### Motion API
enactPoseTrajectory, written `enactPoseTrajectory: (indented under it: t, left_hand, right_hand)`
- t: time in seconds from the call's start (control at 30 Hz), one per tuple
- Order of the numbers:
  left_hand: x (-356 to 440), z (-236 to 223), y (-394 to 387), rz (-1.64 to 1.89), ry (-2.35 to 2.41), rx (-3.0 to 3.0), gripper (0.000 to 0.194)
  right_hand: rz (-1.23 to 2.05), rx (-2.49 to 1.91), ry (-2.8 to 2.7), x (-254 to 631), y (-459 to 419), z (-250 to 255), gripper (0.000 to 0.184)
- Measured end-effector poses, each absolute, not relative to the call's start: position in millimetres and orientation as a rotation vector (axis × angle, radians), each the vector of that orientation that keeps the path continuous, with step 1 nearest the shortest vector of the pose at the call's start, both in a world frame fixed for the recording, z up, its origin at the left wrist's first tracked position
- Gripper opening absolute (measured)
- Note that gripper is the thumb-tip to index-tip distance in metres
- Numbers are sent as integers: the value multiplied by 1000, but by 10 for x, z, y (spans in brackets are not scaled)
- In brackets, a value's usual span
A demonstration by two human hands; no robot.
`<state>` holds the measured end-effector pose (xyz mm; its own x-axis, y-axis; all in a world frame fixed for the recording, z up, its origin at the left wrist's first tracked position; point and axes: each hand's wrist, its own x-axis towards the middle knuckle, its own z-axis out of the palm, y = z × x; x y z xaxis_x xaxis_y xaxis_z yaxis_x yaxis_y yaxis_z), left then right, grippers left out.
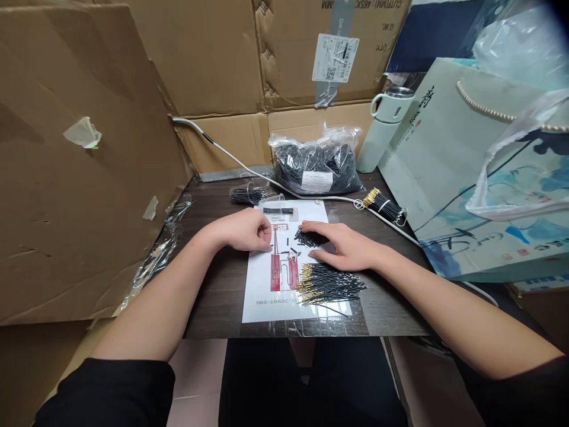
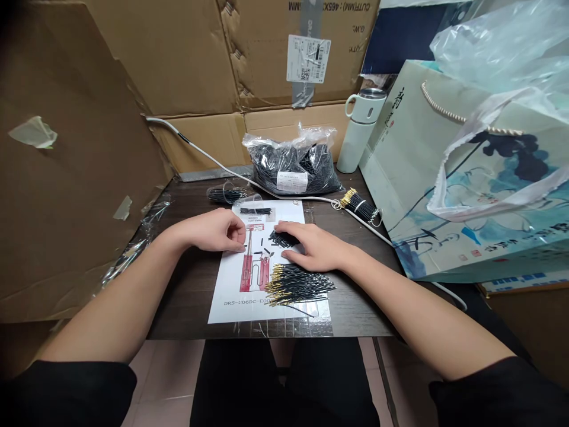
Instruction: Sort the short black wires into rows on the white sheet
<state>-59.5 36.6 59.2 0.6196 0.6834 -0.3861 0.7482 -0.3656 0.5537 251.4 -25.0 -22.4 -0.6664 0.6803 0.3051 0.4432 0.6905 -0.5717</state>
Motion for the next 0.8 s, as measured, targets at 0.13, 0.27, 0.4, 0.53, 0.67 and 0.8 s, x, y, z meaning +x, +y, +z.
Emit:
enactPoseTrajectory:
  t: [0.13,0.27,0.4,0.53,0.67,0.8]
  left_hand:
    - [-520,518,340,-66,1089,2040,13]
    - [-408,424,276,62,1078,1967,12]
    - [-329,304,240,259,996,1943,12]
    - [-329,238,258,246,852,1856,23]
    - [-378,213,311,182,791,1832,31]
    - [-377,157,343,216,785,1785,25]
  right_hand:
    - [631,-870,-2397,2507,-231,-232,61]
    - [632,-878,-2397,2499,-223,-228,60]
    - [613,-851,-2393,2498,-216,-238,58]
    - [592,-832,-2404,2503,-208,-254,58]
    - [593,-829,-2398,2507,-207,-262,56]
    - [607,-834,-2400,2507,-206,-267,56]
